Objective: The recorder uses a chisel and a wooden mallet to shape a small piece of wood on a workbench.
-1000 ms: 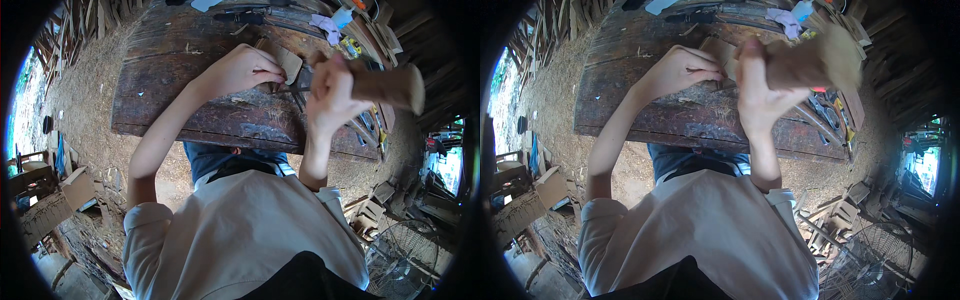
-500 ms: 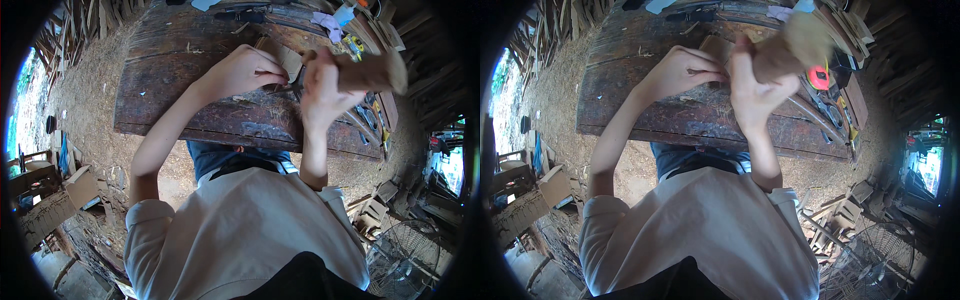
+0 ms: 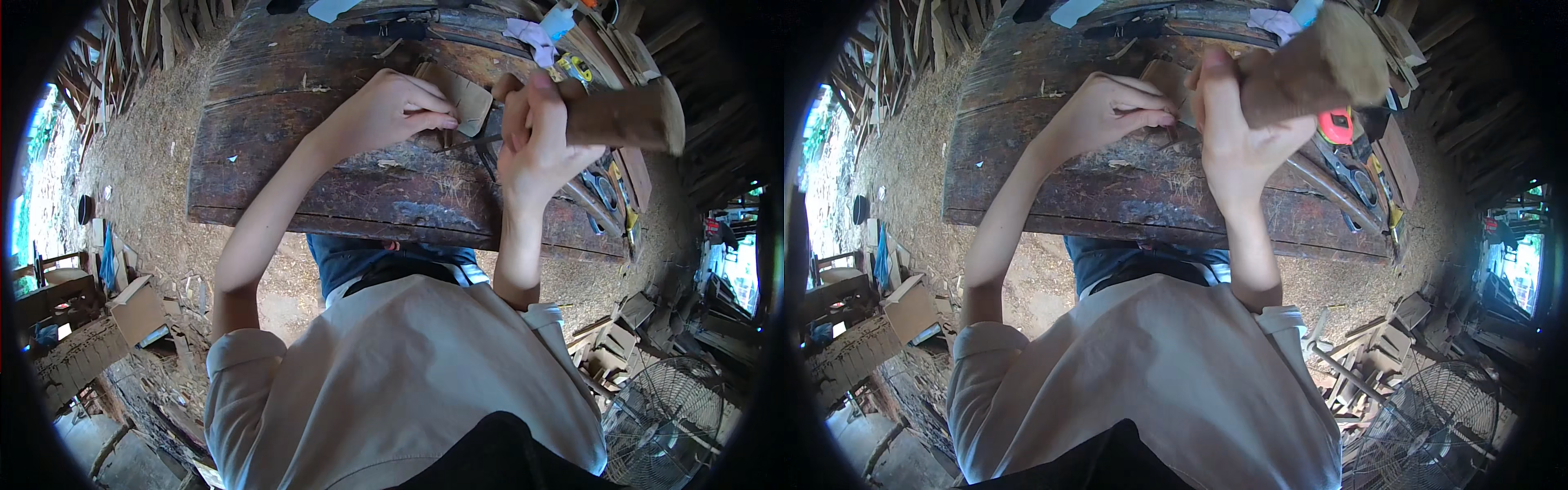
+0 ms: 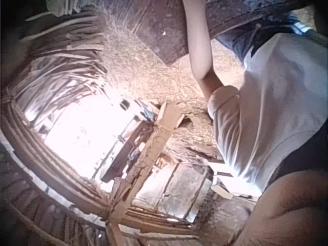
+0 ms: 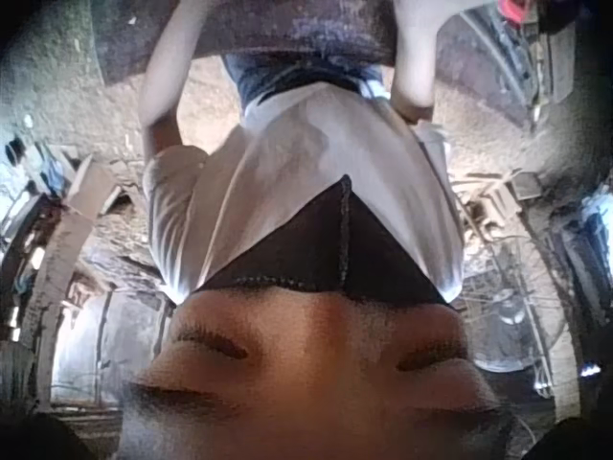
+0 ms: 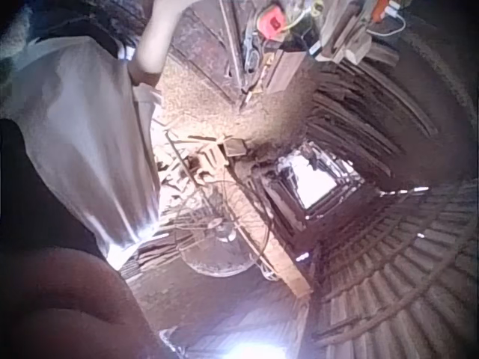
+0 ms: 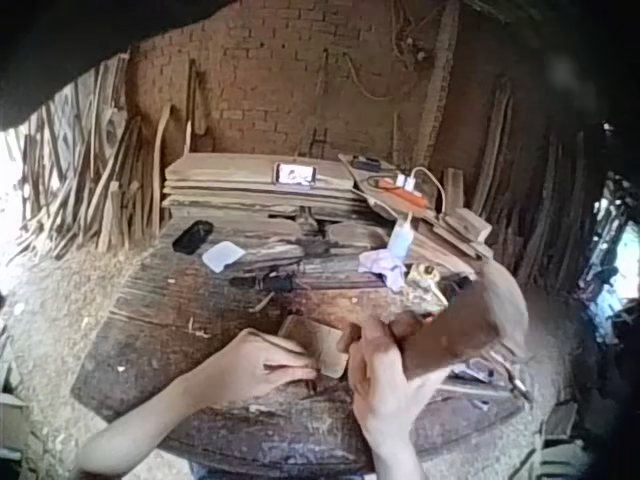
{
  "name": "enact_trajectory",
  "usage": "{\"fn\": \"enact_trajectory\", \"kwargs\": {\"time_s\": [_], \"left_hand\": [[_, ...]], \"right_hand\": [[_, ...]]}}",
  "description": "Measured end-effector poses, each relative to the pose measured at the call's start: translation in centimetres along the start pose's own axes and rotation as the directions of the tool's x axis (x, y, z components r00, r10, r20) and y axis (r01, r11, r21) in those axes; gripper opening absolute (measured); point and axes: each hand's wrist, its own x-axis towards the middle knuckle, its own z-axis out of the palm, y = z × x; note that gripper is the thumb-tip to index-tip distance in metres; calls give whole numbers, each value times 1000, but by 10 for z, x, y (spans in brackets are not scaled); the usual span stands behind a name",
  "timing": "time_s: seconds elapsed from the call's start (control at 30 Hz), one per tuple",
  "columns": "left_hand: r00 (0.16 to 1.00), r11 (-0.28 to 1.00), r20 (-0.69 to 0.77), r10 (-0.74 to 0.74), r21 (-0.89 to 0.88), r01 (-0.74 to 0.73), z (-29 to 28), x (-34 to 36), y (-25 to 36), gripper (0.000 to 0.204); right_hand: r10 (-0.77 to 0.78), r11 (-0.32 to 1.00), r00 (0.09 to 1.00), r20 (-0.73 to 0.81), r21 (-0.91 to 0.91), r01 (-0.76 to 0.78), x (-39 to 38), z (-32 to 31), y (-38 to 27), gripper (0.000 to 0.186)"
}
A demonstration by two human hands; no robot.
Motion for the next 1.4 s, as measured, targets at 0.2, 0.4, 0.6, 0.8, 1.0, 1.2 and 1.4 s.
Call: {"fn": "enact_trajectory", "kwargs": {"time_s": [0.2,0.4,0.6,0.8,1.0,1.2,1.4], "left_hand": [[999,1000,35,8,-15,-7,-1,0,14,16],[997,997,28,73,25,-74,0,0,17,15],[997,996,-52,59,67,-55,6,-1,9,13],[998,998,-42,54,38,-53,4,-3,11,13],[999,999,-34,15,33,-14,3,-4,10,13],[998,1000,-64,13,2,-13,7,-1,8,12],[999,1000,-51,16,26,-15,4,-5,8,10]], "right_hand": [[182,982,982,-46,-33,-184,3,5,-2,26],[132,988,991,-9,-80,-132,-9,-3,17,20],[-6,994,999,-51,-108,0,-1,1,-5,26],[-3,989,999,-32,-145,-2,-6,2,8,24],[-24,933,1000,8,-360,25,-11,6,19,25],[-12,992,998,-61,-129,4,-3,1,-5,24],[-61,967,998,-34,-249,51,-14,1,7,30]]}}
